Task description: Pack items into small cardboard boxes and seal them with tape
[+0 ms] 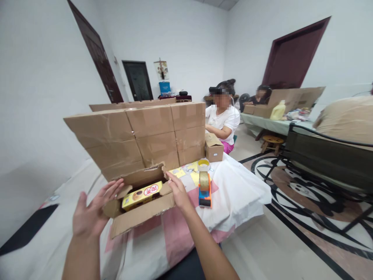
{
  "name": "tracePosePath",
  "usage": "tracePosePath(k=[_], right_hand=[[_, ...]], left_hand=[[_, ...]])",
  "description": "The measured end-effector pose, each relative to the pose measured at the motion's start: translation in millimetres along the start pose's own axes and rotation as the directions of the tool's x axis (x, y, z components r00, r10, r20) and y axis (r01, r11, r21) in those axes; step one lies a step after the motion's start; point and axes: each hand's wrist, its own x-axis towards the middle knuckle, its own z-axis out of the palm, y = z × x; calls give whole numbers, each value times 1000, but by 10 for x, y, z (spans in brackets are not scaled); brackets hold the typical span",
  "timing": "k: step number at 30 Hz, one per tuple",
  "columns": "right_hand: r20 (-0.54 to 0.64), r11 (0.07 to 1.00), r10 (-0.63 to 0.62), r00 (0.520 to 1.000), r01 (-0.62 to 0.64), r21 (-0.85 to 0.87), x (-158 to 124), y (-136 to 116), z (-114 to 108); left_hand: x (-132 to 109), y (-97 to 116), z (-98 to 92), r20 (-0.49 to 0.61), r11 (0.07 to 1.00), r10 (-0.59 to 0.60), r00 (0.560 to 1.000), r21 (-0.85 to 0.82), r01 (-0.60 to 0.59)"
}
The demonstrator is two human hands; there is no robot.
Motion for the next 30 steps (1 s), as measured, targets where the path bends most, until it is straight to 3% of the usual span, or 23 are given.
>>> tracePosePath(k=[5,8,10,12,14,16,19,23,25,28,30], right_hand=[[1,995,-61,998,61,-84,-133,-33,-99],[26,984,-85,996,88,-156,-76,13,-137],[51,974,-104,993,112,-196,-2,57,-145],[66,966,-115,991,127,-223,86,101,-141],[52,961,-110,993,119,-248,175,139,-135],[36,957,-92,995,98,-273,258,162,-132],[69,950,-60,996,78,-302,361,160,-124],[83,956,16,996,9,-294,405,104,-143],[109,983,55,993,-34,-182,335,83,-219],[258,998,58,964,-61,6,106,105,-405],[342,1000,23,939,-17,-22,-57,143,-487]], left_hand=[[-37,-200,167,-27,966,177,984,198,-169],[18,-275,130,52,886,262,964,383,-262],[69,-273,93,153,744,294,943,582,-327],[127,-250,78,217,537,290,932,770,-346],[185,-225,94,211,363,261,942,883,-299],[240,-210,128,176,279,215,961,931,-233],[290,-214,166,166,279,157,973,938,-205],[241,-240,147,146,286,217,965,936,-205],[184,-239,111,148,260,218,965,944,-204],[122,-213,47,220,240,144,965,938,-250],[113,-186,11,260,242,94,961,930,-276]])
